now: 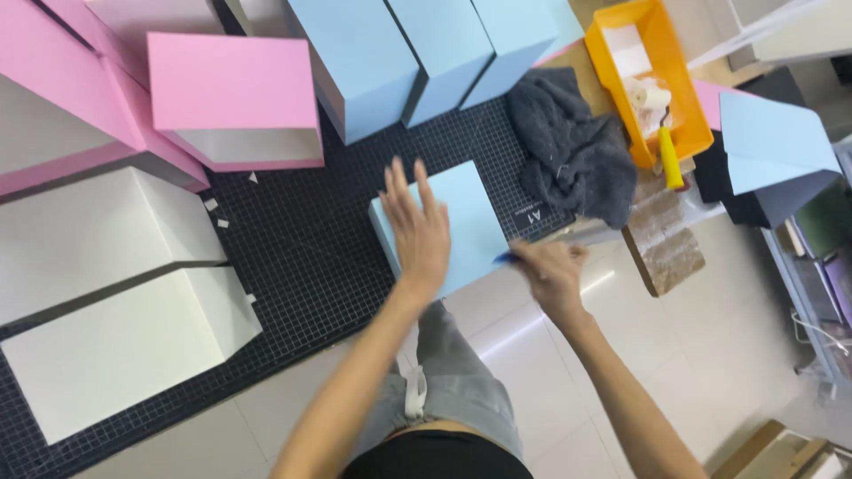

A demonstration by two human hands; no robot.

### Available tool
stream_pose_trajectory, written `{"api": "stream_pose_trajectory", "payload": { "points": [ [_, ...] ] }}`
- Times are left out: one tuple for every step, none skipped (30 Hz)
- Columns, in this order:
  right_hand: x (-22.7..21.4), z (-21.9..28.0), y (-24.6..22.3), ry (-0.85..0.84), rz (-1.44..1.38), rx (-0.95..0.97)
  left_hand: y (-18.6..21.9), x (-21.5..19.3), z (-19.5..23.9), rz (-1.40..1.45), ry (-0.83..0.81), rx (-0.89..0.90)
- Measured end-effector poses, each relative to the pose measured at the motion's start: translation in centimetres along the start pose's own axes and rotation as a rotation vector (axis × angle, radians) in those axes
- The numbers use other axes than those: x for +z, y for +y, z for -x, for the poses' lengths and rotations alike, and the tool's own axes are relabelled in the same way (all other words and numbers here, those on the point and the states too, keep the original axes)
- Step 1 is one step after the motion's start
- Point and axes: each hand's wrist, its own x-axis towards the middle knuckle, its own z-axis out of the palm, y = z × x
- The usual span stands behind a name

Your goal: The person assembles small cardboard boxes by applying adhesive to the interior with a roller, then placing a colored paper cover on top and smoothing it with a blue plastic tool. The process is repeated for multiple boxes in pink, blue, and white colors.

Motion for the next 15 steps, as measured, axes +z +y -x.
{"api": "stream_pose_trajectory", "payload": {
  "points": [
    [0.9, -0.7, 0.1, -0.074, -0.02, -0.113, 0.6, -0.6, 0.9, 0.052, -0.059, -0.074],
    [1.6, -1.0, 0.1, -0.152, -0.035, -0.22, 1.4, -1.2, 2.1, 0.109, -0.124, -0.146],
    [2.9, -3.0, 0.1, -0.15, -0.037, -0.221, 1.5, -1.1, 2.6, 0.107, -0.122, -0.146],
    [4.1, -5.2, 0.3, -0.098, -0.051, -0.285, 1.6, -1.0, 3.0, 0.117, -0.158, -0.143],
    [5.4, -7.5, 0.4, -0.045, -0.065, -0.35, 1.7, -0.9, 3.4, 0.127, -0.194, -0.14],
    [6.5, -9.2, 0.1, -0.044, -0.069, -0.351, 1.8, -1.3, 3.7, 0.122, -0.192, -0.142],
    [7.5, -10.9, -0.3, -0.051, -0.05, -0.37, 1.9, -1.8, 4.1, 0.169, -0.225, -0.059],
    [8.5, -12.8, -0.4, -0.058, -0.028, -0.392, 2.2, -2.2, 4.4, 0.218, -0.254, 0.022],
    [8.4, -12.9, -0.4, -0.058, -0.03, -0.399, 2.2, -1.2, 5.2, 0.217, -0.249, 0.018],
    [8.4, -12.8, -0.5, -0.082, -0.064, -0.395, 1.9, -0.3, 6.3, 0.207, -0.241, 0.356],
    [8.5, -12.7, -0.7, -0.106, -0.099, -0.392, 1.7, 0.5, 7.3, 0.193, -0.231, 0.694],
    [6.8, -10.2, -0.9, -0.107, -0.101, -0.395, 1.6, 0.7, 7.5, 0.19, -0.23, 0.691],
    [5.1, -7.8, -1.2, -0.204, -0.117, -0.445, 1.5, 0.9, 7.6, 0.206, -0.168, 0.738],
    [3.4, -5.5, -1.3, -0.304, -0.134, -0.501, 1.5, 1.2, 7.8, 0.22, -0.106, 0.779],
    [3.8, -5.6, -1.4, -0.308, -0.138, -0.508, 1.8, 0.6, 8.2, 0.216, -0.104, 0.771]
  ]
}}
